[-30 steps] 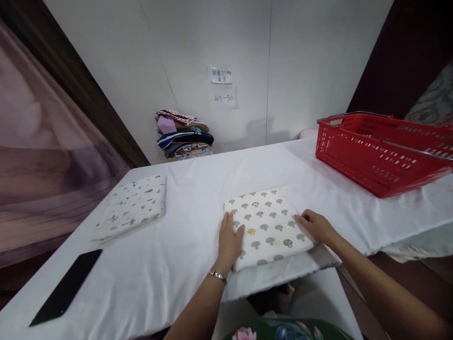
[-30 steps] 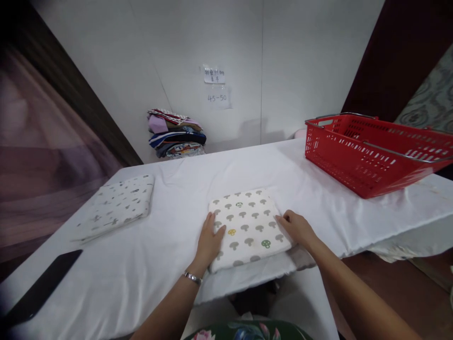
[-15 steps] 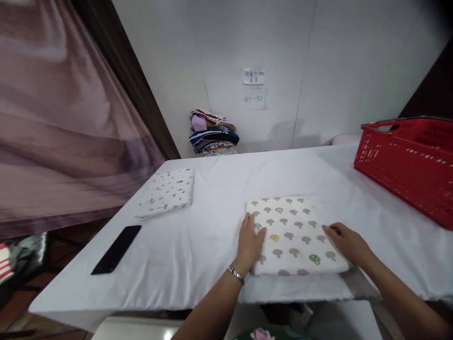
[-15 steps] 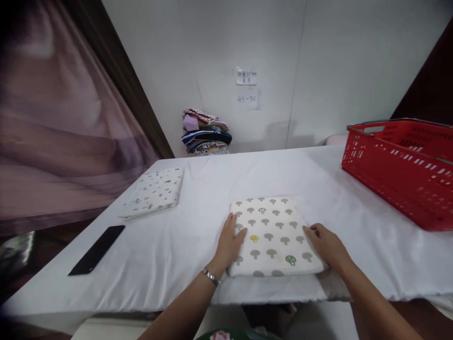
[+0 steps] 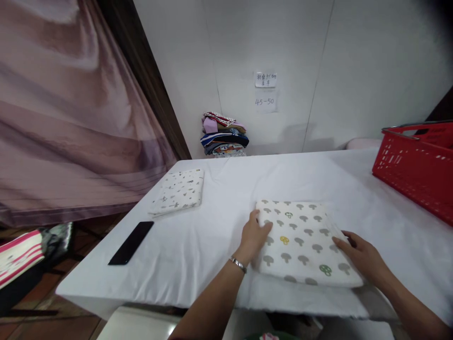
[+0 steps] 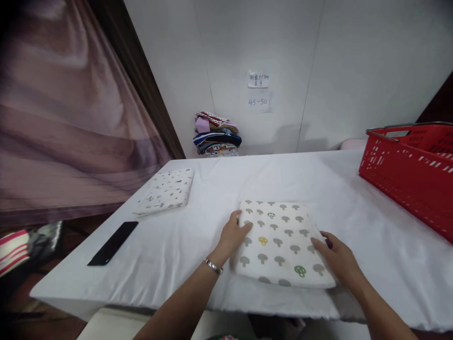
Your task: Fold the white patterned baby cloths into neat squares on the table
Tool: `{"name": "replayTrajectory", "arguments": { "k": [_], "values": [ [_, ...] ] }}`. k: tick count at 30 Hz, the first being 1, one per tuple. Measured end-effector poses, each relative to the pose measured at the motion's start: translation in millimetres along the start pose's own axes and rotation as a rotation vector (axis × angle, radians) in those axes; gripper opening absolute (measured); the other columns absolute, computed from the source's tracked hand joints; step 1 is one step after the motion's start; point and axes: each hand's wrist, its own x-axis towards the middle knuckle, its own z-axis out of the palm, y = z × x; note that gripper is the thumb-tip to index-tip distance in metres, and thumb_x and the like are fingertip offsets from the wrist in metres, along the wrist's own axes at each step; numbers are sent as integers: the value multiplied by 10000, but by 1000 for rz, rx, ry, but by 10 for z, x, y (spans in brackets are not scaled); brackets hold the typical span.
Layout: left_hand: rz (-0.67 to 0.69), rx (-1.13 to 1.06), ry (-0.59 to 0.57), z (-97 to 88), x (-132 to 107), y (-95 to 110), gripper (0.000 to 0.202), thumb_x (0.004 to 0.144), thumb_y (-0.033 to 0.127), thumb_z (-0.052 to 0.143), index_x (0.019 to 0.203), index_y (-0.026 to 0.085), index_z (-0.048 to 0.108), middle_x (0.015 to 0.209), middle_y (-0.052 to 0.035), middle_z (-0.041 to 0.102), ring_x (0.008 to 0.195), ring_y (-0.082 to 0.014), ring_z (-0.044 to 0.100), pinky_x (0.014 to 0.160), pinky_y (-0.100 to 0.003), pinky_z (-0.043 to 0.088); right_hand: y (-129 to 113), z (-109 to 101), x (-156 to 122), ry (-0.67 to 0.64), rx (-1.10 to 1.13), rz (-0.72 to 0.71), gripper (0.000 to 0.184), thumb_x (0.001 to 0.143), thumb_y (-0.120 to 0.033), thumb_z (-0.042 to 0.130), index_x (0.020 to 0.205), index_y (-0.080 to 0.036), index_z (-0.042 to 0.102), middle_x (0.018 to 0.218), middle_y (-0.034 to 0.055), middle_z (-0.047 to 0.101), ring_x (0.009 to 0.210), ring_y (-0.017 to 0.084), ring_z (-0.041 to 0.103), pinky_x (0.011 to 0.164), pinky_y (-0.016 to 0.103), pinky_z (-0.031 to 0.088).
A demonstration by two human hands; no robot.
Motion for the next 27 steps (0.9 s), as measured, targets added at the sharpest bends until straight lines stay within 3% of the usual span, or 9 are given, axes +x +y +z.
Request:
{"name": "replayTrajectory", "arguments": {
  "k": [3,7,10,15,17,19,22,25,27],
  "values": [
    [64,-7,68,-73,186,61,540,778,412,560,1273,265,402,1088,-31,628,968,-203,591,822,-279,432,-101,56,-24,45,28,-21,632,753,-624,440,1164,-165,577,948,84,672,871,263,622,735,344,480],
    [-43,93,0,-81,397,-62,544,771,373,553,1268,197,417,1132,-84,614,1021,-239,575,849,-315,428,-168,142,10,-37,-100,-31,639,777,-594,410,1208,-142,545,970,113,670,888,282,625,766,382,482],
    [-67,145,-19,-29,420,-182,558,783,377,534,1284,168,405,1187,-110,584,1085,-253,542,901,-334,408,-184,155,45,-46,-246,-96,675,800,-592,369,1279,-130,477,1086,148,628,970,315,597,792,433,482],
    [111,317,90,42,241,-68,529,815,381,493,1288,161,409,1341,-137,449,1217,-262,432,978,-366,368,-492,168,69,204,-314,-536,646,849,-514,334,1342,-100,381,1374,170,403,1261,304,375,1001,450,369],
    [249,406,114,92,154,11,563,821,413,491,1315,163,387,1434,-130,327,1313,-264,303,1045,-391,299,-700,209,109,238,-300,-709,611,873,-499,324,1348,-117,372,1425,147,338,1317,267,292,1049,418,320],
    [350,481,79,160,87,34,611,832,477,461,1345,161,358,1482,-118,233,1363,-268,194,1093,-437,214,-858,273,204,219,-332,-796,597,887,-499,310,1357,-134,364,1463,117,276,1351,244,219,1069,411,287],
    [412,569,-17,259,37,-44,637,853,555,365,1363,174,346,1489,-95,222,1380,-268,134,1110,-492,145,-889,399,434,114,-468,-692,621,879,-511,295,1358,-123,375,1461,110,280,1357,253,199,1081,456,236],
    [434,614,-43,304,31,-146,632,871,577,276,1378,204,330,1490,-63,229,1386,-246,116,1117,-497,129,-738,522,646,1,-582,-506,665,856,-536,285,1363,-116,376,1455,103,295,1348,266,219,1071,492,228],
    [438,629,-41,307,36,-175,640,871,588,254,1384,213,319,1493,-53,222,1388,-238,107,1118,-498,128,-644,575,722,-10,-607,-484,678,854,-551,260,1375,-130,364,1469,82,265,1356,255,200,1073,484,224]
  ]
}}
